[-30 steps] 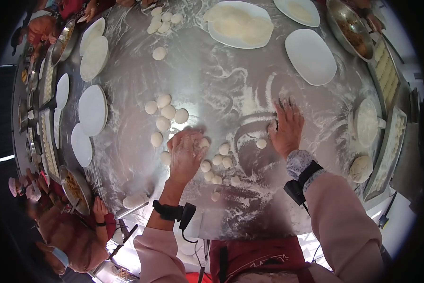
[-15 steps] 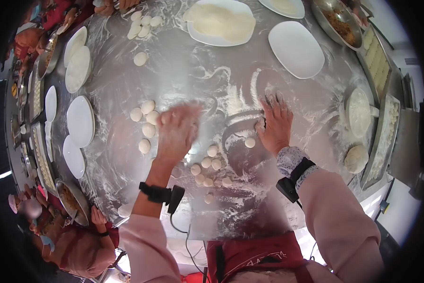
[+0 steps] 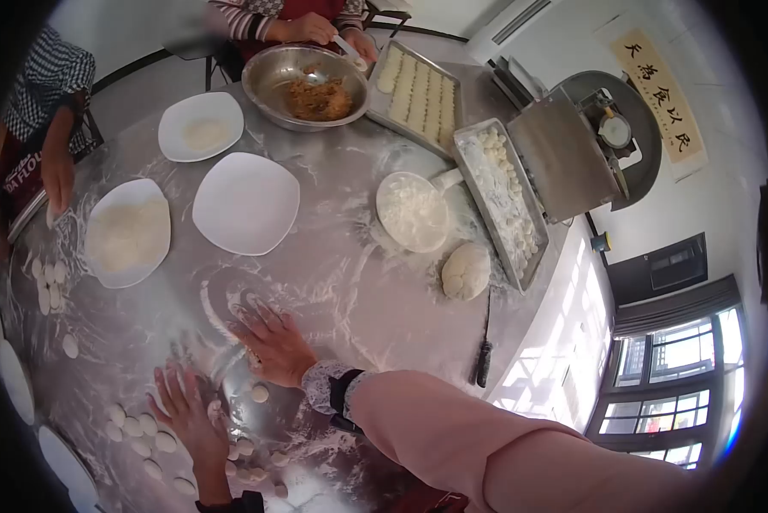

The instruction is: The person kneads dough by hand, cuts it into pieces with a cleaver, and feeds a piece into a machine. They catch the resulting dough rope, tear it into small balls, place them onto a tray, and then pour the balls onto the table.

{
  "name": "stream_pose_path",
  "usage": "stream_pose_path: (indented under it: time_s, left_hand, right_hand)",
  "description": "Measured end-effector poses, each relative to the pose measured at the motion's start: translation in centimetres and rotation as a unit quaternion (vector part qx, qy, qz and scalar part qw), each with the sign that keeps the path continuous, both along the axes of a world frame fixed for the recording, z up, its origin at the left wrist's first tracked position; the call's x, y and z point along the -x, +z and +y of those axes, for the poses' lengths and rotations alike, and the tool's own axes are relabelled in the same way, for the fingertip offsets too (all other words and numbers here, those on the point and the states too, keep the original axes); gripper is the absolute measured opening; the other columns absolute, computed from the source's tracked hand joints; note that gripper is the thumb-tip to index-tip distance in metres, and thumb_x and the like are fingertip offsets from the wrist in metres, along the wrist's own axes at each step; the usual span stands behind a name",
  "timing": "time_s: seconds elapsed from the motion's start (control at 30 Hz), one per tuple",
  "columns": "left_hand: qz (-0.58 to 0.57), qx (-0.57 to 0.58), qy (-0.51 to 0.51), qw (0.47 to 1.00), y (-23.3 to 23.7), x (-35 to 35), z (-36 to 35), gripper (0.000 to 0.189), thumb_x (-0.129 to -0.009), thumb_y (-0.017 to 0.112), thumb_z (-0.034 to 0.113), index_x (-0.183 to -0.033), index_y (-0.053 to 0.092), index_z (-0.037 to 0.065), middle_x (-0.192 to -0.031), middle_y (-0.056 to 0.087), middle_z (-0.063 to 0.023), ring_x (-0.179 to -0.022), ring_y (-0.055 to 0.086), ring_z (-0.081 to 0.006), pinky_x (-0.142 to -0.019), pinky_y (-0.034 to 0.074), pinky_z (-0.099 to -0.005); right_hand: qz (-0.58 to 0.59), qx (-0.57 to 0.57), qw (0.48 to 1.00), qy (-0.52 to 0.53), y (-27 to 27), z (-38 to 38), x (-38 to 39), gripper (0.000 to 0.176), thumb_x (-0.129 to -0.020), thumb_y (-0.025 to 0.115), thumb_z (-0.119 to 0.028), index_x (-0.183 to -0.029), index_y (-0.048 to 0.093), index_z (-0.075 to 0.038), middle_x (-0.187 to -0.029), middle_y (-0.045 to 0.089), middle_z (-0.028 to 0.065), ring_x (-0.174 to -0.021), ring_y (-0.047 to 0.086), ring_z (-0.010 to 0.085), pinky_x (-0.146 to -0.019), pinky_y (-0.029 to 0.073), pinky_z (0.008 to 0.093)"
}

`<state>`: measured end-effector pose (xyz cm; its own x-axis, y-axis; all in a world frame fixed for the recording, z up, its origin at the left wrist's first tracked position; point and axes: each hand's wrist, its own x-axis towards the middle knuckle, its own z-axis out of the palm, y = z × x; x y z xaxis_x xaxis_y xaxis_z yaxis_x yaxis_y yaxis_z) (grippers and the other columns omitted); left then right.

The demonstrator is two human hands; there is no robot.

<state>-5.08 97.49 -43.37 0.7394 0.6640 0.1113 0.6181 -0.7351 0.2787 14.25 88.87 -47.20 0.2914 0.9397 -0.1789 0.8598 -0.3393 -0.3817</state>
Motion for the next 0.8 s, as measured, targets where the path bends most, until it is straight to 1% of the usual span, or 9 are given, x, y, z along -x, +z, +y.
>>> stream_pose_path:
  time_s: [0.13, 0.27, 0.33, 0.37, 0.4, 0.47, 0.53, 0.7, 0.8]
  left_hand:
    - [0.112, -0.017, -0.017, 0.993, -1.4, -2.0, 0.0, 0.052, -0.091, 0.05, 0.032, -0.141, 0.042, 0.021, -0.153, 0.029, -0.0081, -0.143, 0.019, -0.0347, -0.112, 0.007, -0.059]
    - [0.112, -0.081, 0.106, 0.985, -1.3, -2.7, 0.3, 0.049, -0.096, 0.043, 0.032, -0.142, 0.041, 0.015, -0.149, 0.034, -0.0122, -0.139, 0.027, -0.0342, -0.11, 0.013, -0.0583]
    - [-0.064, -0.003, 0.098, 0.993, 0.6, -3.8, 0.0, 0.043, -0.096, 0.047, 0.027, -0.136, 0.047, 0.009, -0.138, 0.043, -0.0142, -0.13, 0.038, -0.0347, -0.107, 0.026, -0.0515]
    - [-0.168, -0.024, 0.068, 0.983, 2.9, -6.4, -0.9, 0.038, -0.093, 0.053, 0.015, -0.13, 0.051, 0.005, -0.126, 0.052, -0.0147, -0.115, 0.051, -0.0315, -0.093, 0.042, -0.0414]
    - [-0.164, -0.036, 0.065, 0.984, 4.8, -8.6, -1.5, 0.038, -0.093, 0.053, 0.015, -0.13, 0.051, 0.005, -0.126, 0.052, -0.0147, -0.115, 0.051, -0.0315, -0.093, 0.042, -0.0414]
    - [-0.194, 0.171, 0.093, 0.962, 7.9, -13.2, -3.1, 0.036, -0.089, 0.055, 0.004, -0.125, 0.054, 0.003, -0.115, 0.058, -0.0138, -0.096, 0.06, -0.0273, -0.078, 0.049, -0.0348]
    - [-0.23, 0.18, 0.019, 0.956, 9.9, -19.0, -5.8, 0.034, -0.087, 0.055, 0.002, -0.121, 0.056, 0.003, -0.107, 0.06, -0.0128, -0.081, 0.062, -0.025, -0.07, 0.05, -0.0346]
    - [-0.114, 0.218, -0.096, 0.964, 9.6, -34.5, -12.2, 0.047, -0.081, 0.063, 0.003, -0.127, 0.053, 0.006, -0.109, 0.06, -0.0146, -0.088, 0.062, -0.0286, -0.077, 0.051, -0.0383]
    - [-0.074, 0.083, -0.126, 0.986, 6.7, -42.1, -15.0, 0.051, -0.079, 0.064, 0.003, -0.128, 0.052, 0.007, -0.111, 0.059, -0.0156, -0.096, 0.06, -0.0319, -0.083, 0.05, -0.0404]
  right_hand:
    - [-0.018, -0.061, 0.998, 0.007, 0.0, -0.4, -0.5, 0.07, -0.082, 0.062, -0.03, -0.145, 0.034, -0.014, -0.15, 0.029, 0.0118, -0.142, 0.018, 0.0337, -0.109, 0.022, 0.0572]
    - [0.033, -0.12, 0.992, -0.006, 0.3, -0.7, -0.6, 0.067, -0.081, 0.063, -0.024, -0.143, 0.037, -0.015, -0.15, 0.03, 0.0104, -0.142, 0.019, 0.0314, -0.11, 0.024, 0.0523]
    - [0.059, -0.122, 0.991, 0.005, 0.9, -1.1, -1.3, 0.064, -0.081, 0.062, -0.02, -0.141, 0.039, -0.013, -0.149, 0.032, 0.0111, -0.141, 0.022, 0.0313, -0.11, 0.025, 0.0511]
    - [0.08, -0.114, 0.99, 0.02, 0.8, -1.4, -1.7, 0.061, -0.081, 0.061, -0.016, -0.139, 0.041, -0.012, -0.148, 0.034, 0.0118, -0.14, 0.025, 0.0312, -0.11, 0.026, 0.05]
    - [0.085, -0.126, 0.988, 0.02, 0.6, -2.1, -2.2, 0.061, -0.081, 0.061, -0.016, -0.139, 0.041, -0.012, -0.148, 0.034, 0.0118, -0.14, 0.025, 0.0312, -0.11, 0.026, 0.05]
    - [0.297, -0.167, 0.94, 0.017, 0.5, -4.3, -3.6, 0.054, -0.08, 0.057, -0.007, -0.133, 0.047, -0.009, -0.141, 0.041, 0.0138, -0.135, 0.033, 0.0328, -0.11, 0.027, 0.0459]
    - [0.414, -0.175, 0.893, 0.008, 3.9, -9.6, -6.9, 0.046, -0.081, 0.053, -0.001, -0.127, 0.05, -0.004, -0.131, 0.048, 0.0172, -0.127, 0.042, 0.0335, -0.106, 0.034, 0.0412]
    - [0.46, -0.152, 0.873, -0.055, 8.3, -23.3, -17.2, 0.037, -0.083, 0.049, -0.001, -0.12, 0.053, -0.001, -0.118, 0.059, 0.0181, -0.111, 0.057, 0.0333, -0.095, 0.045, 0.0408]
    - [0.419, -0.185, 0.885, -0.085, 10.5, -29.9, -25.7, 0.036, -0.084, 0.049, -0.002, -0.119, 0.055, 0.0, -0.116, 0.061, 0.017, -0.107, 0.06, 0.0317, -0.092, 0.048, 0.0396]
